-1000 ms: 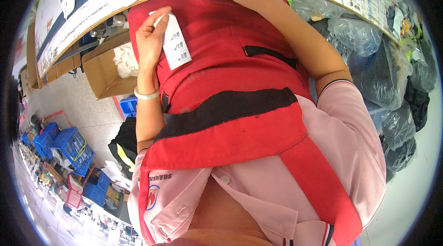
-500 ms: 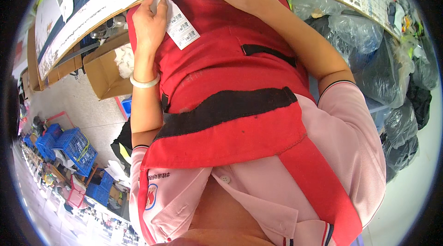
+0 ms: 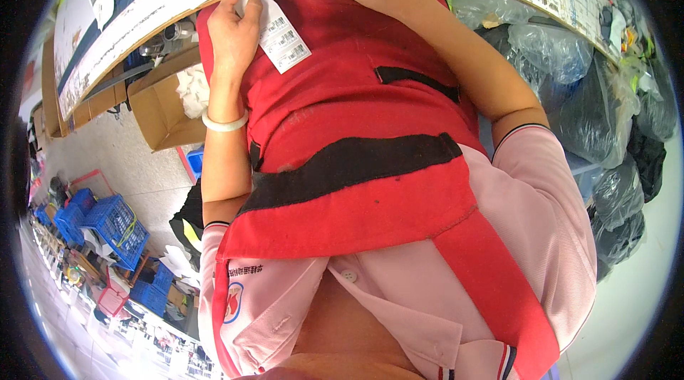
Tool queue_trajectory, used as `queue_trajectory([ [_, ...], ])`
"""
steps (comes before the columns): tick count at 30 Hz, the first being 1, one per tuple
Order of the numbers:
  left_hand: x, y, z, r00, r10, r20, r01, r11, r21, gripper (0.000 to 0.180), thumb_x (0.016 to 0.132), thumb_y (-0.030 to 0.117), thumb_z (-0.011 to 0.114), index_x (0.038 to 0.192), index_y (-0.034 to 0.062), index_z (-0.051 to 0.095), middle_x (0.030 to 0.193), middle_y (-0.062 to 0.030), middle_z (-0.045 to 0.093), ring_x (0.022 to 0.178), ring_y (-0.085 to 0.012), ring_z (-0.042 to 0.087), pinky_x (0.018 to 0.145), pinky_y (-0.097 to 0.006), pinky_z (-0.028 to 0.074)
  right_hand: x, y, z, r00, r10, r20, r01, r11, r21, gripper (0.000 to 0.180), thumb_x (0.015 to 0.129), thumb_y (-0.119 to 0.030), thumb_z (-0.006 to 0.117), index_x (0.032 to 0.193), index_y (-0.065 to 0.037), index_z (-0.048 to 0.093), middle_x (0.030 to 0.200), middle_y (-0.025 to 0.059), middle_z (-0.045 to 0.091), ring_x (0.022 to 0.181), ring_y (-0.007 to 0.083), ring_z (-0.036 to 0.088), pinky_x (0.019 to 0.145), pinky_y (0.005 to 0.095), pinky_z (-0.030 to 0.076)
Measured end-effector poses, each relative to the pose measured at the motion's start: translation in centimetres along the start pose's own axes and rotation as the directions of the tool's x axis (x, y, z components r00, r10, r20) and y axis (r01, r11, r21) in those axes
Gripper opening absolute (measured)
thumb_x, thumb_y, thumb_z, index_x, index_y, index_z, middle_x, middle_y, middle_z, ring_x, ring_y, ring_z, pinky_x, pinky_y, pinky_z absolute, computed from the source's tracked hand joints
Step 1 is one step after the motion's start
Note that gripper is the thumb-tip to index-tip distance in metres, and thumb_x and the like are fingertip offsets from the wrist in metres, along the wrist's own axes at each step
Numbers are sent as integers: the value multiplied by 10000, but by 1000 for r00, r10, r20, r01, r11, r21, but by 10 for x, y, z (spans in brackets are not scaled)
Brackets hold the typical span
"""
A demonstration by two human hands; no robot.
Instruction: Inspecting and sorting garment labels or tags at a workbench.
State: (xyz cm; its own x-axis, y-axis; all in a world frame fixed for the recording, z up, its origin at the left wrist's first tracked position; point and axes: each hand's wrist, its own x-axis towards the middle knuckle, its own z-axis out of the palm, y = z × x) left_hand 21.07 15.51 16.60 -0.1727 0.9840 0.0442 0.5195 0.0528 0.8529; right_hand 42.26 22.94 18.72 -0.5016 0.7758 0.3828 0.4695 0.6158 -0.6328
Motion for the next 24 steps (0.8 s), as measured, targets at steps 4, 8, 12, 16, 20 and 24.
queue_trajectory([
  [4, -4, -9, -4, 999, -44, 0, 43, 992, -119, 287, 872, 101, 595, 1154, 82, 643, 712, -5, 601, 579, -54, 474, 542, -222, 413, 9, -9, -12, 999, 40, 21, -42, 996, 75, 533, 807, -6, 584, 1321, -53, 450, 945, 153, 586, 851, 303, 574, 789, 371, 464],
  [8, -17, -21, -7, 967, -244, 71, 248, 843, -478, 270, 894, 54, 598, 1161, 38, 638, 725, 76, 558, 553, 11, 389, 480, -152, 283, 3, 24, -26, 994, 84, -72, -87, 996, -34, 578, 799, -26, 621, 1343, -74, 432, 964, 142, 584, 892, 299, 572, 810, 370, 467],
  [12, -25, -34, 0, 946, -306, 108, 304, 717, -628, 259, 911, 58, 597, 1167, 35, 636, 738, 79, 566, 561, 23, 381, 487, -141, 258, -7, 35, -45, 986, 127, -106, -143, 976, -166, 628, 790, -52, 657, 1366, -113, 414, 978, 138, 586, 948, 305, 559, 844, 375, 467],
  [16, -27, -35, 0, 938, -327, 117, 320, 680, -660, 257, 914, 66, 599, 1166, 31, 635, 771, 63, 588, 584, 17, 401, 502, -143, 271, -17, 30, -56, 937, 329, -121, -347, 916, -199, 663, 787, -66, 671, 1385, -127, 393, 1017, 149, 587, 962, 317, 556, 854, 376, 471],
  [20, -29, -35, 0, 930, -340, 142, 347, 678, -649, 256, 918, 66, 593, 1168, 25, 632, 799, 41, 611, 615, 6, 450, 532, -144, 323, -26, 50, -63, 935, 322, -151, -334, 940, -64, 648, 799, -54, 653, 1386, -130, 391, 1042, 164, 588, 971, 313, 557, 853, 386, 471],
  [24, -29, -37, -1, 933, -332, 141, 338, 670, -661, 255, 922, 63, 584, 1169, 15, 627, 835, 10, 637, 680, -19, 521, 597, -154, 395, -5, 62, -67, 971, 228, -70, -233, 970, -76, 617, 818, -6, 593, 1384, -148, 394, 1029, 169, 596, 952, 315, 563, 862, 398, 462],
])
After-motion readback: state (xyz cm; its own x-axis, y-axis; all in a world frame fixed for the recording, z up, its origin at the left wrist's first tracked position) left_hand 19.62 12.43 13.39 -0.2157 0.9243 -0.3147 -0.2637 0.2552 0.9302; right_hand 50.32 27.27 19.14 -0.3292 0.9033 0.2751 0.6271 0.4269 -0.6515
